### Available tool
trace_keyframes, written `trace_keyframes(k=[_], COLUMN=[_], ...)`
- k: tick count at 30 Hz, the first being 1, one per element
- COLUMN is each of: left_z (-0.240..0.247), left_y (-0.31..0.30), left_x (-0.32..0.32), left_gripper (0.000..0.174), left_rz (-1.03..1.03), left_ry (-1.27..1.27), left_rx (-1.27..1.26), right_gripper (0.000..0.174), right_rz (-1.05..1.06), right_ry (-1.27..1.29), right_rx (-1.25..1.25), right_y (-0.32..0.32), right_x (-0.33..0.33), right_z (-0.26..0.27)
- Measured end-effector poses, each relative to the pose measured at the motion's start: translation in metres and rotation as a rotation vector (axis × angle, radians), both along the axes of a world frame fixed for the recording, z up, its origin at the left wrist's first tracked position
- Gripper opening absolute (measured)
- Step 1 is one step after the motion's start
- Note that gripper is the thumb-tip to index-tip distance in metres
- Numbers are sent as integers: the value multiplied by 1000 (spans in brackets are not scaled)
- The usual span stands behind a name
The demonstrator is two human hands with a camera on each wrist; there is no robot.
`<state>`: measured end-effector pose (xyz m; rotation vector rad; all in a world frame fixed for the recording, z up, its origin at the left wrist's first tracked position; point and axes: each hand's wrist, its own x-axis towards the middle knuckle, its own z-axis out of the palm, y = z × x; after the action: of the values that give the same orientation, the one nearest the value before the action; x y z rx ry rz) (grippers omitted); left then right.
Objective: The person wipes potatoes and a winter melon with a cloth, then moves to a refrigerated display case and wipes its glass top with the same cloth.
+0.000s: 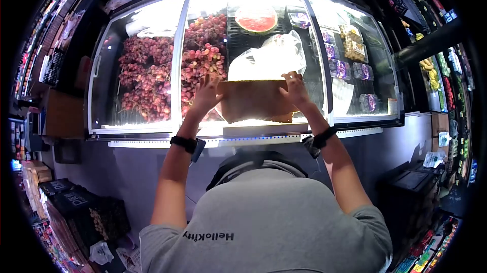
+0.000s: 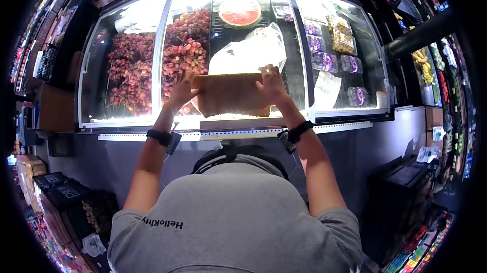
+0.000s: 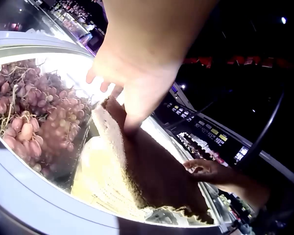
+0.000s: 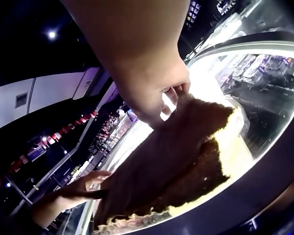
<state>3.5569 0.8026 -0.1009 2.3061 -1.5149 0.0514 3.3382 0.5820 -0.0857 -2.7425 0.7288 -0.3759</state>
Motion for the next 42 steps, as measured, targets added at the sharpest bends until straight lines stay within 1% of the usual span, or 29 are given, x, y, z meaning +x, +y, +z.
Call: trace_keyframes(k=[1, 2, 3, 5, 6, 7, 8, 10, 11, 12, 14, 16, 17, 18, 20, 22, 24, 26, 28, 30, 31, 32, 33, 34, 35, 36, 37, 39, 42], left_z=[1, 2, 2, 17, 24, 32, 44, 78, 80, 105, 145, 113, 103, 105, 82, 71, 66, 63, 60, 53, 50, 45, 36, 28, 17, 3, -16, -1, 10], left_y=[-2, -6, -10, -9, -9, -12, -14, -18, -21, -17, -5, -3, -3, 6, 19, 30, 31, 24, 7, -18, -34, -52, -63, -70, -77, -82, -81, -77, -60], left_x=[7, 14, 18, 12, 12, 16, 21, 30, 42, 34, 15, 25, 29, 16, -2, -18, -22, -23, -23, -25, -25, -27, -28, -30, -30, -28, -26, -38, -41], left_gripper=[34, 34, 24, 4, 6, 7, 8, 12, 14, 15, 13, 16, 18, 21, 22, 26, 25, 23, 20, 30, 30, 38, 47, 47, 53, 59, 61, 63, 74], left_rz=[-33, -28, -74, -101, -70, -52, -35, -17, -29, -85, -112, -158, -208, -164, -184, -164, -139, -45, -58, -77, -72, 30, 133, 140, 196, 251, 263, 313, 305], left_ry=[91, 82, 126, 311, 340, 345, 352, 122, 120, -137, -346, -336, -323, -216, -153, 62, 89, 244, 206, 61, 58, -9, -73, -71, -6, 60, 2, 39, 51], left_rx=[-31, -34, -22, -109, -137, -174, -211, -163, -315, -433, -397, -380, -361, -123, -15, 78, 2, -61, -99, -187, -190, -116, -42, -44, 82, 206, 165, 288, 363], right_gripper=[37, 28, 18, 11, 6, 7, 9, 16, 19, 23, 23, 19, 19, 23, 25, 27, 28, 30, 31, 34, 46, 46, 51, 57, 62, 62, 63, 63, 61], right_rz=[5, 18, 32, 68, 99, 56, 121, 220, 219, 219, 207, 251, 251, 200, 275, 264, 250, 230, 228, 201, 200, 205, 146, 87, 45, 88, 50, 13, 116], right_ry=[-12, 83, 183, 119, 53, 12, -18, -201, -274, -346, -428, -446, -432, -301, -181, -132, -119, -146, -146, -237, -138, -138, -123, -109, 63, -15, 52, 109, 82], right_rx=[-2, 1, 7, 54, 96, 243, 303, 281, 254, 227, 200, -101, -42, 0, -24, -22, 19, 128, 139, 73, 73, 72, -85, -243, -215, -176, -260, -354, -290], right_y=[-1, 1, 4, -2, -10, -19, -25, -36, -37, -34, -27, -29, -27, -22, -15, -1, 1, -1, 0, -1, -3, -1, 2, 5, 2, -5, -3, -3, 0], right_x=[0, -1, -4, -4, -2, 1, 2, 5, 7, 8, 3, -1, -3, -10, -26, -41, -44, -39, -23, 1, 15, 28, 40, 49, 55, 54, 55, 55, 38], right_z=[1, 16, 24, 22, 23, 25, 37, 63, 75, 93, 109, 100, 87, 76, 46, 27, 20, 19, 25, 24, 21, 15, 9, 2, -14, -38, -45, -41, -36])
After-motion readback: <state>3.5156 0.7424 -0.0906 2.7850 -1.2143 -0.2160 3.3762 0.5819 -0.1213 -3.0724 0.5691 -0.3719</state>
